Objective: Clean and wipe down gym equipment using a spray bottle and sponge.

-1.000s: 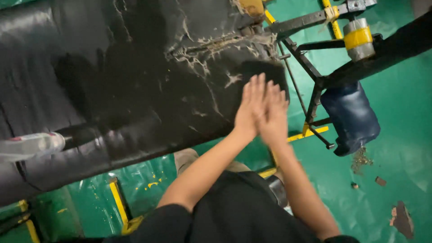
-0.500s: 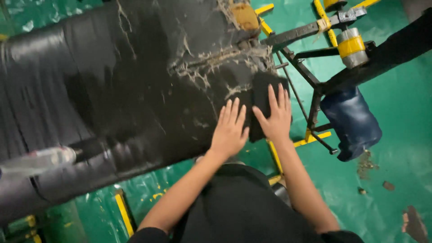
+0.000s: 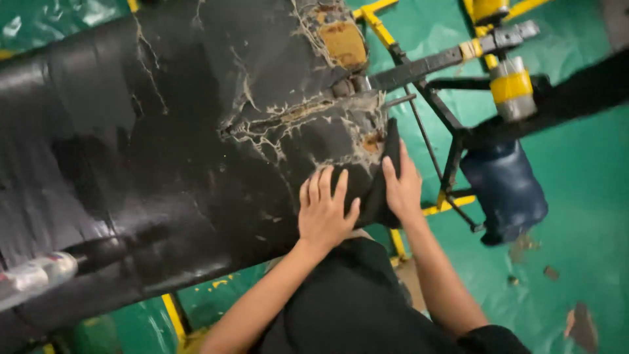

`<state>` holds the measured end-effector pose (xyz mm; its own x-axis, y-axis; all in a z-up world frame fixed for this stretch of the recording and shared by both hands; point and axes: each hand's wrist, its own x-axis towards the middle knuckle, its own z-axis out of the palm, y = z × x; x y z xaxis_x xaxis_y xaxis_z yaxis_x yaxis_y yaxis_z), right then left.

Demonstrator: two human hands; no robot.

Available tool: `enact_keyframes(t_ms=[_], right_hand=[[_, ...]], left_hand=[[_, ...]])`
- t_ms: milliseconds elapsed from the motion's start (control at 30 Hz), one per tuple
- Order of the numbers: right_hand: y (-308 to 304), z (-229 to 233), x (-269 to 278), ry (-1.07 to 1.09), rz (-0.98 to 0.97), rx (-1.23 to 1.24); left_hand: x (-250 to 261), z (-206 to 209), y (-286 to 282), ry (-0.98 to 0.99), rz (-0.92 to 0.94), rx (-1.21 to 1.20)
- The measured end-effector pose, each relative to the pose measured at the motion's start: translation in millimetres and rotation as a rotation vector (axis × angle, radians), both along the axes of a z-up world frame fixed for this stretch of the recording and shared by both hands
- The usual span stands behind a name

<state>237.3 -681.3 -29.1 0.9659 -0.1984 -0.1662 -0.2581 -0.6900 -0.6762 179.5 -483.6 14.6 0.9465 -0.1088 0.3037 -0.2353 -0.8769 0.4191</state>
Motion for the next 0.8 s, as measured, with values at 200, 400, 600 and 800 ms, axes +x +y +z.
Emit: enact_keyframes(t_ms=[200, 400, 600, 800], right_hand=[[-25.3, -57.0, 108.6, 0.106, 0.179, 0.290], [-38.9, -107.9, 145.3, 0.002, 0.258, 0.637], [-97.8, -123.7, 28.8, 0.161, 0.228, 0.431], [-165.4, -108.2, -55.9, 0.289, 0.096, 0.270]], left_hand=[[1.5, -19.9, -10.9, -0.029, 0.066, 0.080], [-0.7, -27.6, -14.0, -0.051, 0.085, 0.150], [-2.4, -26.0, -17.2, -0.044, 0.105, 0.137], [-1.3, -12.5, -13.2, -0.068, 0.088, 0.056]])
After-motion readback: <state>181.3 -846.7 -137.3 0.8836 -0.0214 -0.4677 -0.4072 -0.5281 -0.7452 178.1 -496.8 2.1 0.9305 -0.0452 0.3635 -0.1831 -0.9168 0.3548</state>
